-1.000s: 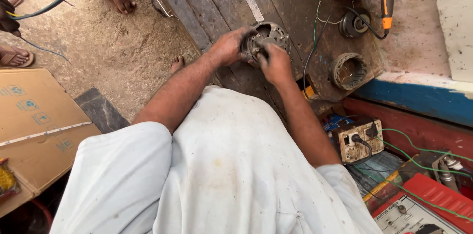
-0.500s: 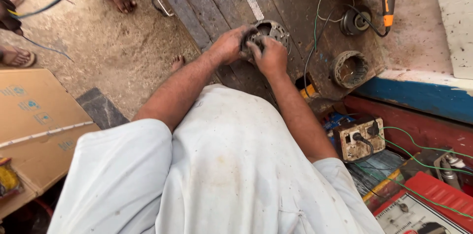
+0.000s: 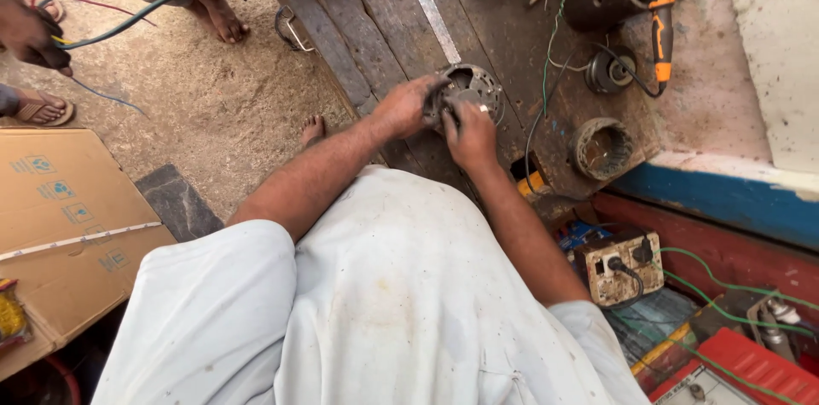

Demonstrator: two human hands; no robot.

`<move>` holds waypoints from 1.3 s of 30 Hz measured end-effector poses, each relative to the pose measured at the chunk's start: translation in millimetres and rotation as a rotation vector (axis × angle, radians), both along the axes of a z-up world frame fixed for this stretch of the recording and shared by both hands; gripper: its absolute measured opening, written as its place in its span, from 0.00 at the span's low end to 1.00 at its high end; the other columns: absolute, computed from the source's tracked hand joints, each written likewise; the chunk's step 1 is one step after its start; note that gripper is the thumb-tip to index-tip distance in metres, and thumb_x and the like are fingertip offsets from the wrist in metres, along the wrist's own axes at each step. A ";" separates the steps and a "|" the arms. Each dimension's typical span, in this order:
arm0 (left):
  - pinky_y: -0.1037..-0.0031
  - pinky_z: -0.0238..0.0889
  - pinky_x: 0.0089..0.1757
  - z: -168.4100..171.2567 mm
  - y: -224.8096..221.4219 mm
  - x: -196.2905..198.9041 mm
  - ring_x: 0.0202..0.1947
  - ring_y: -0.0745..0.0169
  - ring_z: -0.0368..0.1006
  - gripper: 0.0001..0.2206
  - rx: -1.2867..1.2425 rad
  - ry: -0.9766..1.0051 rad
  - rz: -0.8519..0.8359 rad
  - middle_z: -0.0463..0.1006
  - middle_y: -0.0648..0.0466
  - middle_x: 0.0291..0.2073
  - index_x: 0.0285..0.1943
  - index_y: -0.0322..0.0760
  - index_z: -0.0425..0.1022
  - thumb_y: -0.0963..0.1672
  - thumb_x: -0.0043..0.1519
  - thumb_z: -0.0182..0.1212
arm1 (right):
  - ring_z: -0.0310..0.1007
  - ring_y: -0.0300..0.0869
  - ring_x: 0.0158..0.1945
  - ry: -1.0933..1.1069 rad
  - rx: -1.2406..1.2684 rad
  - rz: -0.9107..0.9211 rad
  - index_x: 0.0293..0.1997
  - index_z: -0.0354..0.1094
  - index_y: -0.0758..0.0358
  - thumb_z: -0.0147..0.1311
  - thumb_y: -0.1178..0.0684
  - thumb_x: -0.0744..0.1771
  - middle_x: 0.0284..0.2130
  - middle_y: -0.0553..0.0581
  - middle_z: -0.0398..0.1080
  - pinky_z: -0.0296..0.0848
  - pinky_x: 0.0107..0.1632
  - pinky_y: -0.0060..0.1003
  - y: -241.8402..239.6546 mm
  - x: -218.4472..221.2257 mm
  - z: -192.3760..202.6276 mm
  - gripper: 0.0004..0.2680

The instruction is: The recorder is repairing a mechanical alternator on a workbench, using various tools and receiving assistance from another person.

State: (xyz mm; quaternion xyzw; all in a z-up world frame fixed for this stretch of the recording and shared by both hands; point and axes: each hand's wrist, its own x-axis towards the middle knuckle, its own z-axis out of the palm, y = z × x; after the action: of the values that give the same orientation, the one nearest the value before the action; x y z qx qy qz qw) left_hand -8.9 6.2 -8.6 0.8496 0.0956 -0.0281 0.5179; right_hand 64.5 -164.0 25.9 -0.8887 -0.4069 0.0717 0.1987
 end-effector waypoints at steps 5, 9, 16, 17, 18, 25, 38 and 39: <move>0.63 0.61 0.61 0.5 -4.5 -4.2 0.63 0.45 0.68 0.33 0.054 0.011 0.013 0.70 0.47 0.66 0.68 0.42 0.68 0.41 0.50 0.72 | 0.76 0.59 0.41 -0.003 0.074 -0.041 0.43 0.74 0.64 0.65 0.49 0.65 0.36 0.64 0.76 0.73 0.44 0.52 15.8 -8.1 9.7 0.10; 0.64 0.62 0.63 -5.5 -5.6 -7.7 0.65 0.47 0.69 0.28 0.004 -0.014 0.030 0.70 0.49 0.67 0.67 0.40 0.71 0.42 0.54 0.71 | 0.76 0.57 0.43 -0.002 0.003 -0.070 0.42 0.75 0.61 0.64 0.51 0.67 0.37 0.62 0.77 0.73 0.46 0.52 3.6 -2.2 -2.5 0.06; 0.61 0.57 0.64 9.5 -6.3 -2.8 0.67 0.46 0.63 0.21 0.083 0.071 0.007 0.63 0.49 0.71 0.61 0.46 0.77 0.45 0.57 0.70 | 0.79 0.53 0.44 0.033 0.103 -0.053 0.47 0.75 0.60 0.61 0.55 0.67 0.41 0.60 0.78 0.76 0.47 0.48 -0.7 6.3 18.3 0.06; 0.59 0.56 0.64 9.8 -9.2 -1.8 0.68 0.45 0.62 0.19 0.118 0.078 -0.008 0.62 0.48 0.71 0.59 0.48 0.79 0.46 0.58 0.70 | 0.79 0.51 0.44 0.005 0.133 -0.055 0.48 0.76 0.59 0.61 0.56 0.67 0.42 0.60 0.78 0.77 0.48 0.46 -3.1 9.4 23.7 0.07; 0.59 0.56 0.64 10.8 -11.1 -1.7 0.68 0.45 0.62 0.19 0.114 0.080 -0.013 0.62 0.48 0.71 0.59 0.48 0.79 0.46 0.58 0.70 | 0.79 0.51 0.44 0.007 0.128 -0.061 0.48 0.76 0.59 0.61 0.56 0.67 0.42 0.60 0.78 0.77 0.48 0.46 -10.2 17.6 24.7 0.07; 0.58 0.59 0.60 22.7 -8.3 9.2 0.67 0.50 0.59 0.13 0.428 -0.019 -0.197 0.62 0.50 0.71 0.51 0.40 0.82 0.47 0.59 0.67 | 0.77 0.43 0.38 1.114 0.892 -0.611 0.46 0.74 0.62 0.56 0.56 0.70 0.35 0.57 0.76 0.79 0.42 0.38 -56.2 57.9 15.5 0.04; 0.61 0.54 0.63 41.4 -1.6 16.2 0.66 0.55 0.60 0.24 0.375 -0.101 -0.267 0.68 0.53 0.65 0.59 0.38 0.77 0.48 0.54 0.74 | 0.78 0.45 0.41 1.343 0.765 -0.685 0.44 0.72 0.67 0.58 0.55 0.69 0.38 0.60 0.77 0.80 0.47 0.40 -54.4 37.6 10.7 0.06; 0.61 0.54 0.63 47.1 -0.6 17.7 0.66 0.55 0.60 0.24 0.376 -0.101 -0.267 0.68 0.53 0.65 0.59 0.38 0.77 0.48 0.54 0.74 | 0.78 0.45 0.41 1.343 0.766 -0.684 0.44 0.72 0.67 0.58 0.55 0.69 0.38 0.60 0.77 0.80 0.47 0.40 -47.3 35.8 18.7 0.06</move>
State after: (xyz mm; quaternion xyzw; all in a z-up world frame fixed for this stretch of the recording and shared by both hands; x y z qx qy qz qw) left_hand 8.8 5.7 38.6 0.9366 -0.0402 -0.0356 0.3461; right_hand 100.4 -211.3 44.6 -0.6027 0.0930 0.3777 0.6968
